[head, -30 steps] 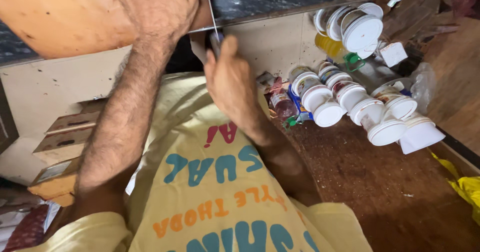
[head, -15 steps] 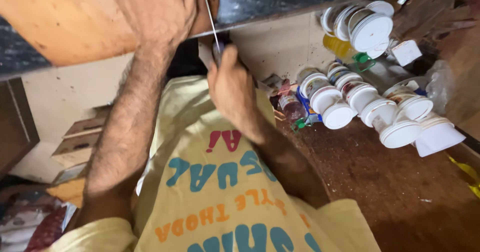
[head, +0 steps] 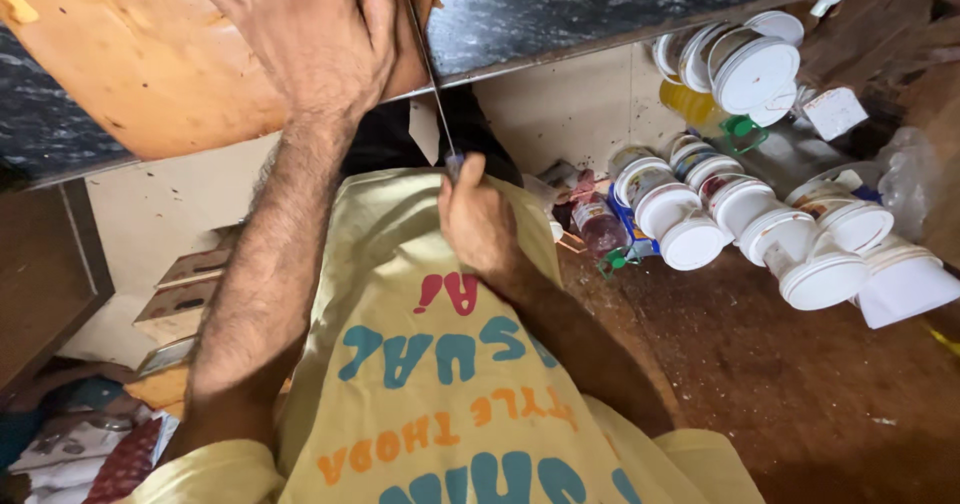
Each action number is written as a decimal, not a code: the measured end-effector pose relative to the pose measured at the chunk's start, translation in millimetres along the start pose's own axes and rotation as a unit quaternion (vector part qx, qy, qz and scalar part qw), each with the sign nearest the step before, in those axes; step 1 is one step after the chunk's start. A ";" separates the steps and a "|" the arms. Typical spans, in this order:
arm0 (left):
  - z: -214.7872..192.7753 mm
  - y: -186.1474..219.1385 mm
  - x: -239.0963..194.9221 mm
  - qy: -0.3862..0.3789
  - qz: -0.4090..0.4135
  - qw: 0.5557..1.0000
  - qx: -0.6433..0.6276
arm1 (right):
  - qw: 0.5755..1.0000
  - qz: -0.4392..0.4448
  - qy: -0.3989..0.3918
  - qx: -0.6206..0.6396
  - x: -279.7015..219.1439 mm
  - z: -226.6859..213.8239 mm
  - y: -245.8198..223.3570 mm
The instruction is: The person flips a cake out of a pan onto a board, removes the lining, and then uses a knife to trim the sides and top of the cake before placing the trimmings into a container.
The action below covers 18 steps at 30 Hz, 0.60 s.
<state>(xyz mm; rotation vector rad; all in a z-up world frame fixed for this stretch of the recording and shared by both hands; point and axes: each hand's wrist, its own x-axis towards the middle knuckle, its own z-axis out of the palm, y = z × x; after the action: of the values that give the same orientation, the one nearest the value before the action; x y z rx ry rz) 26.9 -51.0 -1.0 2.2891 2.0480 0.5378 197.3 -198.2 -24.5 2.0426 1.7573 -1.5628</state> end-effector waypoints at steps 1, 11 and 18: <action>-1.0 1.3 0.1 -0.014 -0.013 1.000 -0.015 | 1.000 -0.002 0.018 0.004 4.8 -3.4 0.8; -24.5 -10.8 -5.8 -0.181 -0.075 0.981 -0.017 | 0.924 -0.150 0.330 -0.119 50.0 -104.0 -13.0; -52.5 -138.0 -103.2 -0.137 -0.363 0.915 0.114 | 0.886 -0.336 0.113 0.299 99.8 -64.9 -55.0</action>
<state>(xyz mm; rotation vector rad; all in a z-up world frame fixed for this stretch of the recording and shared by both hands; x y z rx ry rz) -127.8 -143.0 -9.8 1.3706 2.6476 -0.0668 183.7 -67.8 -29.2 1.9900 2.5166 -2.3928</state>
